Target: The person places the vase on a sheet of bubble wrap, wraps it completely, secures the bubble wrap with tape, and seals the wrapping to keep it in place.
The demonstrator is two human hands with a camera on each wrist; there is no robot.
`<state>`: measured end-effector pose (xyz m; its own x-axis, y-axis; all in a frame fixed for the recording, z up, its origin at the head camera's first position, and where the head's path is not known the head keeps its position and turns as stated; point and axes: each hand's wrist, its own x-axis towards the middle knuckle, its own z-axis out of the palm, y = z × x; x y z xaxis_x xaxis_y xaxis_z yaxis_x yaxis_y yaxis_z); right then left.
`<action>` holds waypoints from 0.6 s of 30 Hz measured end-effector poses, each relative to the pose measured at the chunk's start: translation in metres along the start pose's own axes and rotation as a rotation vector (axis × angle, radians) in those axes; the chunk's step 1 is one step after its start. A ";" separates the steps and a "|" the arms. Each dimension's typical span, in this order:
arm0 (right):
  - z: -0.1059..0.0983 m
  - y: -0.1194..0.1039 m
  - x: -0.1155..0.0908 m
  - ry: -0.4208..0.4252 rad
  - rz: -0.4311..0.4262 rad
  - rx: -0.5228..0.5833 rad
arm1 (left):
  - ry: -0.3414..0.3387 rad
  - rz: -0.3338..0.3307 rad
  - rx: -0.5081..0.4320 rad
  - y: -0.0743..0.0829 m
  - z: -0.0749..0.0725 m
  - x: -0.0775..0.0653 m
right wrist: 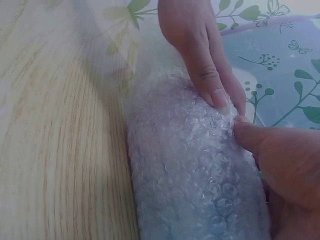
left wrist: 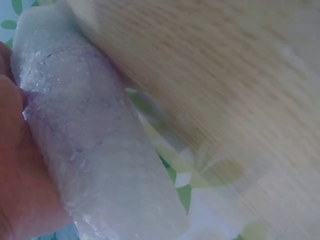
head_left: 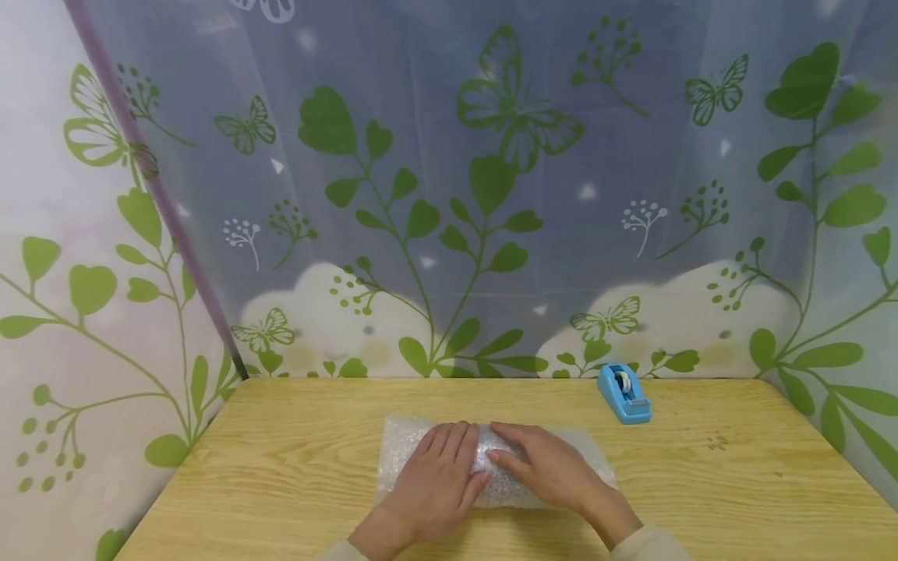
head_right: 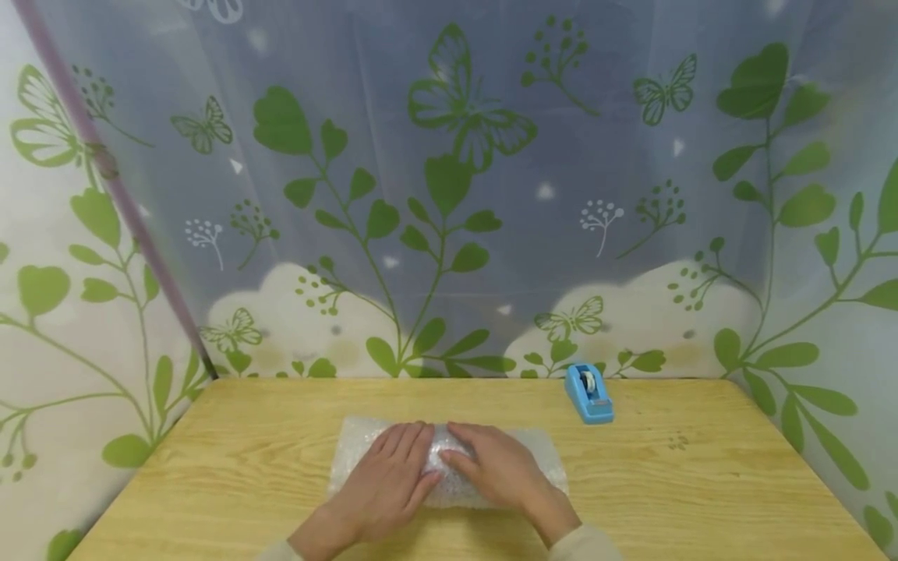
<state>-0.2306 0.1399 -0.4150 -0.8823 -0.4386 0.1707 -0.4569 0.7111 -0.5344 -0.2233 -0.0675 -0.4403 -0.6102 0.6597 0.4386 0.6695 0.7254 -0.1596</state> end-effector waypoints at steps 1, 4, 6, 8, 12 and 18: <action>0.000 0.000 0.000 0.016 0.005 -0.021 | -0.005 -0.002 0.002 0.000 -0.001 0.000; 0.001 -0.001 -0.001 0.054 0.020 -0.062 | -0.014 -0.001 0.015 0.001 -0.003 0.001; 0.001 -0.002 -0.002 0.067 0.024 -0.076 | -0.011 0.000 0.019 0.001 -0.005 0.002; 0.001 -0.002 -0.002 0.077 0.029 -0.085 | -0.007 -0.001 0.017 0.001 -0.007 0.003; 0.002 -0.003 -0.003 0.092 0.036 -0.093 | -0.010 -0.012 0.015 0.001 -0.010 0.004; -0.005 -0.002 -0.008 0.119 0.074 -0.091 | 0.006 -0.009 0.031 0.003 -0.011 0.005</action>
<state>-0.2229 0.1444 -0.4113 -0.9185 -0.3191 0.2335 -0.3940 0.7884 -0.4725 -0.2192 -0.0642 -0.4289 -0.6133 0.6522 0.4455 0.6506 0.7370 -0.1833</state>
